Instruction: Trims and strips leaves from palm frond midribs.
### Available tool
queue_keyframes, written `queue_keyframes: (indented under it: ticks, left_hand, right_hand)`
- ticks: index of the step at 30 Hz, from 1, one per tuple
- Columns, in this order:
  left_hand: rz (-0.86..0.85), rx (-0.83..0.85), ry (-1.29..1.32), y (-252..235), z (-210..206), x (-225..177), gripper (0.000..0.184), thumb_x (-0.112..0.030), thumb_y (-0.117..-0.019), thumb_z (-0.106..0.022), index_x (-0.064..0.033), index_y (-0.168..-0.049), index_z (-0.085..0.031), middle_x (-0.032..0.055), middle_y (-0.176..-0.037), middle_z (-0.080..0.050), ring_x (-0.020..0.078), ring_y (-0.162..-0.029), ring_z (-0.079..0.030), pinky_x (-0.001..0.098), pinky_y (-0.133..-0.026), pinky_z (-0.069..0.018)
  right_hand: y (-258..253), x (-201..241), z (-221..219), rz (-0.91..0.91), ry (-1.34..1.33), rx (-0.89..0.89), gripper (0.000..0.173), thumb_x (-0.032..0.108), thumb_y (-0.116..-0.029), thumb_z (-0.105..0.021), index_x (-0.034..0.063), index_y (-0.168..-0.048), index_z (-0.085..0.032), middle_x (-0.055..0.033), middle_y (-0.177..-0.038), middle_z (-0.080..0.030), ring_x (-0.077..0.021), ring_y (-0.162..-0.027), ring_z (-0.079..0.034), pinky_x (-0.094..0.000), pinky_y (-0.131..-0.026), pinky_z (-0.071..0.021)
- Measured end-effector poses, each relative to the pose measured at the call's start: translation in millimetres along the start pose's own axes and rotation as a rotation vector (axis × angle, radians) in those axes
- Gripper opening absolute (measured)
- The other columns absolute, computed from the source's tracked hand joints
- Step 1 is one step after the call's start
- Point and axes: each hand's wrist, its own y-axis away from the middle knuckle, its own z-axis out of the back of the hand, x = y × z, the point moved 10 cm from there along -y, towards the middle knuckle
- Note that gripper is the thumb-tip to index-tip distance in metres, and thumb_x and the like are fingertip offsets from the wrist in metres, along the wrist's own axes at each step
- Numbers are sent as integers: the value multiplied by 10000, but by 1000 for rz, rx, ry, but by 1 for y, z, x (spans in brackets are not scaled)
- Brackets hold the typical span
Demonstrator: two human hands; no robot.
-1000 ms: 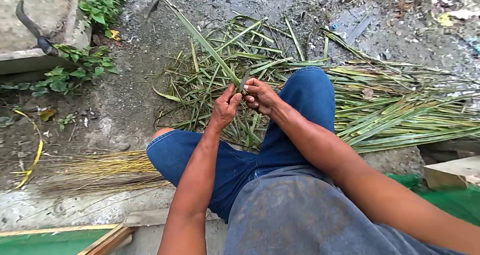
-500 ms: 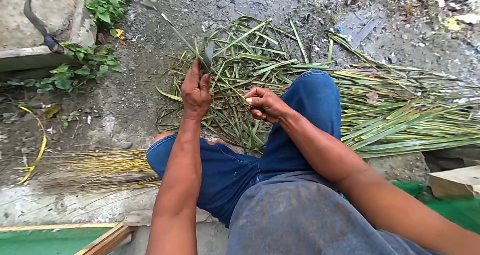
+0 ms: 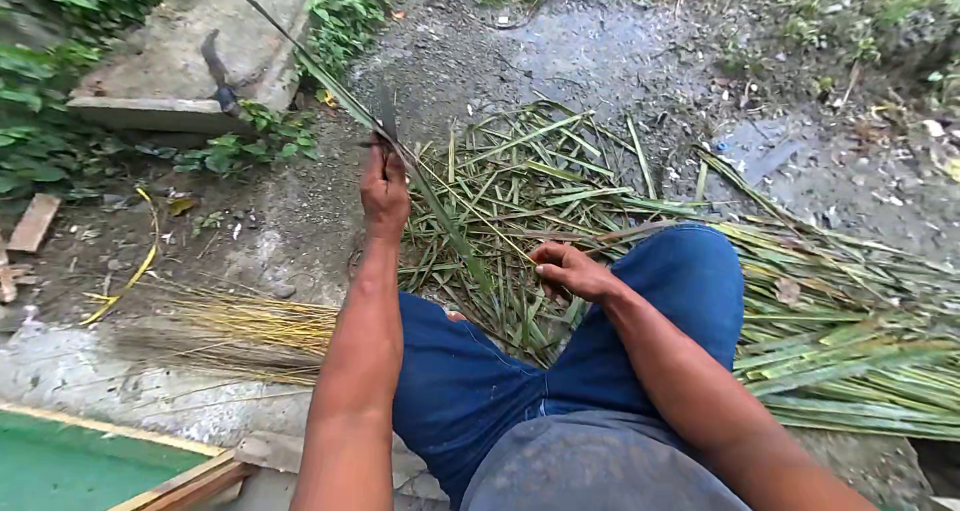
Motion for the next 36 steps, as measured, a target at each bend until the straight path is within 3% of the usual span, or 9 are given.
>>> queue_keyframes:
  ticks: [3, 7, 10, 15, 18, 20, 24, 29, 36]
  left_hand:
    - [-78, -35, -16, 13, -8, 1, 476, -204, -1093, -436, 38, -1503, -439, 174, -1207, -659, 95, -785, -628, 292, -682, -551]
    - [-224, -84, -28, 18, -13, -19, 489, -174, -1062, -478, 95, -1470, -459, 260, -1303, -633, 185, -1097, -665, 319, -972, -527]
    - [-316, -105, -41, 23, -14, -29, 511, -276, -1088, -457, 100, -1432, -495, 255, -1223, -654, 208, -1111, -661, 347, -1010, -516]
    - [-181, -183, 19, 17, 9, -19, 474, -202, -1092, -447, 87, -1467, -460, 158, -1089, -680, 59, -758, -610, 238, -692, -537]
    - [-186, -194, 26, 16, 18, -17, 469, -192, -1078, -482, 100, -1445, -482, 161, -1042, -682, 67, -757, -609, 239, -722, -538]
    - [-72, -230, 76, 14, 27, -5, 495, -202, -1083, -479, 87, -1483, -444, 172, -1131, -692, 58, -807, -625, 240, -773, -539]
    - [100, -355, 230, 1, 58, 20, 483, -203, -1109, -417, -9, -1549, -371, 27, -942, -621, 61, -648, -580, 256, -593, -541]
    - [131, -391, 380, -3, 71, 29, 505, -247, -1115, -411, -30, -1563, -323, -13, -884, -579, 68, -611, -568, 236, -539, -532]
    - [202, -506, 402, -2, 93, 51, 487, -262, -1126, -387, -101, -1581, -323, 5, -916, -585, 77, -590, -564, 239, -502, -522]
  right_hand:
    - [-17, 13, -10, -21, -10, 67, 340, 158, -1075, -476, 27, -1386, -521, -89, -1040, -687, -138, -721, -680, -316, -701, -608]
    - [-36, 68, -17, 95, -70, 37, 363, 201, -1082, -437, 50, -1408, -494, -52, -914, -677, -88, -573, -581, -251, -522, -517]
    - [-53, 115, -13, 216, -58, -16, 286, 168, -1085, -452, 15, -1277, -599, -4, -785, -617, -48, -536, -505, -206, -476, -444]
    - [-56, 156, -2, 360, 311, -28, 259, 157, -1078, -486, 20, -1166, -688, -9, -778, -620, -45, -568, -503, -225, -527, -445]
    - [-48, 171, 9, 404, 511, -6, 265, 149, -1075, -485, 31, -1169, -704, -24, -861, -662, -43, -642, -544, -247, -620, -491]
    - [-40, 181, 17, 437, 613, 3, 259, 136, -1065, -490, 45, -1139, -721, -26, -897, -690, -42, -687, -581, -265, -675, -519]
    - [-25, 180, 40, 410, 727, 12, 254, 147, -1067, -490, 66, -1128, -723, -36, -883, -689, -89, -704, -605, -335, -696, -537]
    - [-18, 161, 76, 395, 724, 25, 257, 166, -1056, -490, 91, -1094, -733, 5, -768, -644, -57, -577, -535, -289, -561, -486]
    - [0, 153, 107, 396, 760, -49, 231, 160, -1050, -516, 109, -1075, -740, 14, -745, -637, -68, -546, -519, -298, -510, -467]
